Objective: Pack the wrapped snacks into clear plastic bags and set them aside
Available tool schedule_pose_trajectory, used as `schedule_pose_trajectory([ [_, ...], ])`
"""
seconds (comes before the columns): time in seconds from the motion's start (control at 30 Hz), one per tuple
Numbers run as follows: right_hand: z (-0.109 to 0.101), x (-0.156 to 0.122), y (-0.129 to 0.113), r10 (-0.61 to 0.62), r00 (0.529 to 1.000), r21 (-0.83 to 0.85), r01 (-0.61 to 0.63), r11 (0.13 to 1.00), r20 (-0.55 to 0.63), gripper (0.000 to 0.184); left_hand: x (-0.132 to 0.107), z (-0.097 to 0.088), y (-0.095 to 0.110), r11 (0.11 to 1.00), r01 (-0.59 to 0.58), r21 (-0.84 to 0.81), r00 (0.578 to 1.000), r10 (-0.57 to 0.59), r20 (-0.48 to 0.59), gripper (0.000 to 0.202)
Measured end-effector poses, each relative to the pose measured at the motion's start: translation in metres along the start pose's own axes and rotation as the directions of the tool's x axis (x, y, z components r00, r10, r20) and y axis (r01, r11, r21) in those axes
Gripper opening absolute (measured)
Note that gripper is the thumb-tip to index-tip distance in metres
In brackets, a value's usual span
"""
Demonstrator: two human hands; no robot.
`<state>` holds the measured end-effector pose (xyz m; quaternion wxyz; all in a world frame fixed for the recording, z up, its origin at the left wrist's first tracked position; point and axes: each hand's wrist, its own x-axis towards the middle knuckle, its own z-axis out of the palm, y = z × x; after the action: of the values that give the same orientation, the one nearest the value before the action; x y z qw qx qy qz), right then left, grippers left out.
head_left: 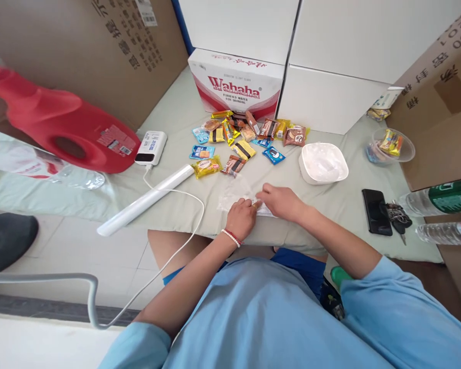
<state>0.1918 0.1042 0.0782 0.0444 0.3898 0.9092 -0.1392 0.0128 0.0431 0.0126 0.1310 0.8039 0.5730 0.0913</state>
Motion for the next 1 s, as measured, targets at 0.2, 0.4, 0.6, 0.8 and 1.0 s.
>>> schedule_pose_trajectory([
  [0.2,0.042,-0.022,-0.018,-0.031,0.991,-0.003,0.031,1.000,0.134,0.053,-0.042,-0.003,-0.030,0.909,0.038,-0.416,0.973,-0.129,-0.192,0.027],
  [0.4,0.041,-0.021,-0.021,-0.035,0.994,0.067,0.028,0.997,0.101,0.052,-0.031,-0.016,-0.061,0.752,0.353,-0.556,0.645,-0.626,-0.438,0.045],
  [0.6,0.041,-0.028,-0.012,-0.086,0.996,0.351,0.093,0.932,-0.034,0.049,-0.015,-0.017,-0.061,0.848,0.443,-0.292,0.855,-0.497,-0.146,0.035],
  [0.8,0.055,-0.023,-0.010,-0.050,0.993,0.411,0.088,0.908,-0.103,0.041,-0.008,-0.025,-0.016,0.751,0.318,-0.578,0.854,-0.492,-0.170,0.017],
  [1.0,0.054,-0.036,0.010,0.110,0.975,0.572,0.020,0.820,-0.192,0.034,0.011,-0.011,0.025,0.961,0.036,-0.275,0.995,-0.059,-0.076,0.026],
])
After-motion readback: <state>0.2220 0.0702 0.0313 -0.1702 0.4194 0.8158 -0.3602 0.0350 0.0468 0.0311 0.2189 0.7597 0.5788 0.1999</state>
